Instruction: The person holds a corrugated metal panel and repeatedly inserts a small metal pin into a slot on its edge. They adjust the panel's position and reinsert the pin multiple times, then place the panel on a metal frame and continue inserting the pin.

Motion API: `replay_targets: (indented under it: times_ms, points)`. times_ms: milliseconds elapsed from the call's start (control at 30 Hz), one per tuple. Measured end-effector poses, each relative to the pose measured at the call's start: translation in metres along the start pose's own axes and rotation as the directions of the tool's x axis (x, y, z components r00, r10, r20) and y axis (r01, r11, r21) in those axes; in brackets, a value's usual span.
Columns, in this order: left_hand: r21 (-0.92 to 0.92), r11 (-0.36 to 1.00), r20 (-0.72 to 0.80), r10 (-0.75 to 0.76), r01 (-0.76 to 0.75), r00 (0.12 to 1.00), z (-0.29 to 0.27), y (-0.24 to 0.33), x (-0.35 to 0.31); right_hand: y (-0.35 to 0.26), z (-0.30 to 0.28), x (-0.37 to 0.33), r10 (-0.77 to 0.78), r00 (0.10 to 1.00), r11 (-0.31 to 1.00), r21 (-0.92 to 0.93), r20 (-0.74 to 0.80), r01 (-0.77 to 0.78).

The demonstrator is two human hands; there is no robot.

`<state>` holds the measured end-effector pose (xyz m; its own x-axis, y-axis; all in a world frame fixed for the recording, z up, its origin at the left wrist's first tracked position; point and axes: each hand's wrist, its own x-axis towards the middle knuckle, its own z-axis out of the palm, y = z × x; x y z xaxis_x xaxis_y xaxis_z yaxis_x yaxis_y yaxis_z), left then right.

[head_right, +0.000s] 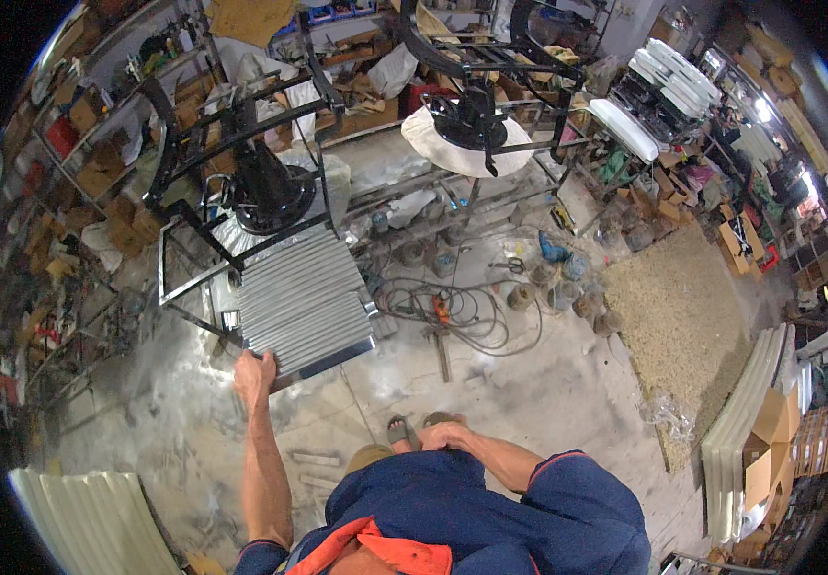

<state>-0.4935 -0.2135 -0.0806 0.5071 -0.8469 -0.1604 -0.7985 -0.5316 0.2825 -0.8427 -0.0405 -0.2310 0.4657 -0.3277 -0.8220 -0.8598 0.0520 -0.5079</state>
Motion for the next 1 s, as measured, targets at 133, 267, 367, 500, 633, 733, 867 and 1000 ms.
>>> replay_targets:
  times_ms: [133,267,367,500,633,733,867,1000]
  points:
    - [0.011,0.994,-0.036,0.105,-0.105,0.994,0.003,0.004,0.000,0.039,0.005,0.060,0.063,0.973,0.977,-0.183,-0.222,-0.105]
    - [-0.025,0.983,-0.084,0.179,-0.182,0.980,0.006,-0.004,-0.002,0.079,-0.031,0.071,0.215,0.708,0.909,-0.127,-0.673,-0.396]
    - [-0.056,0.983,-0.092,0.170,-0.175,0.981,0.008,-0.009,0.001,0.104,-0.067,0.048,0.333,0.549,0.805,-0.071,-0.767,-0.588]
    - [-0.061,0.984,-0.048,0.163,-0.165,0.986,0.004,-0.007,0.000,0.149,-0.085,0.011,0.421,0.534,0.678,-0.136,-0.733,-0.722]
    - [-0.054,0.990,-0.040,0.131,-0.133,0.991,0.004,-0.015,0.004,0.152,-0.090,-0.009,0.633,0.639,0.726,0.047,-0.437,-0.687]
    - [-0.049,0.994,-0.053,0.098,-0.100,0.994,-0.007,-0.021,0.000,0.119,-0.087,0.013,0.529,0.765,0.753,-0.213,-0.367,-0.622]
    - [-0.055,0.983,-0.022,0.171,-0.172,0.985,0.010,-0.007,0.004,0.162,-0.047,0.103,0.337,0.883,0.910,-0.128,-0.326,-0.394]
    - [-0.066,0.984,0.012,0.165,-0.164,0.986,0.006,0.000,0.001,0.178,-0.028,0.117,0.363,0.905,0.891,-0.201,-0.222,-0.407]
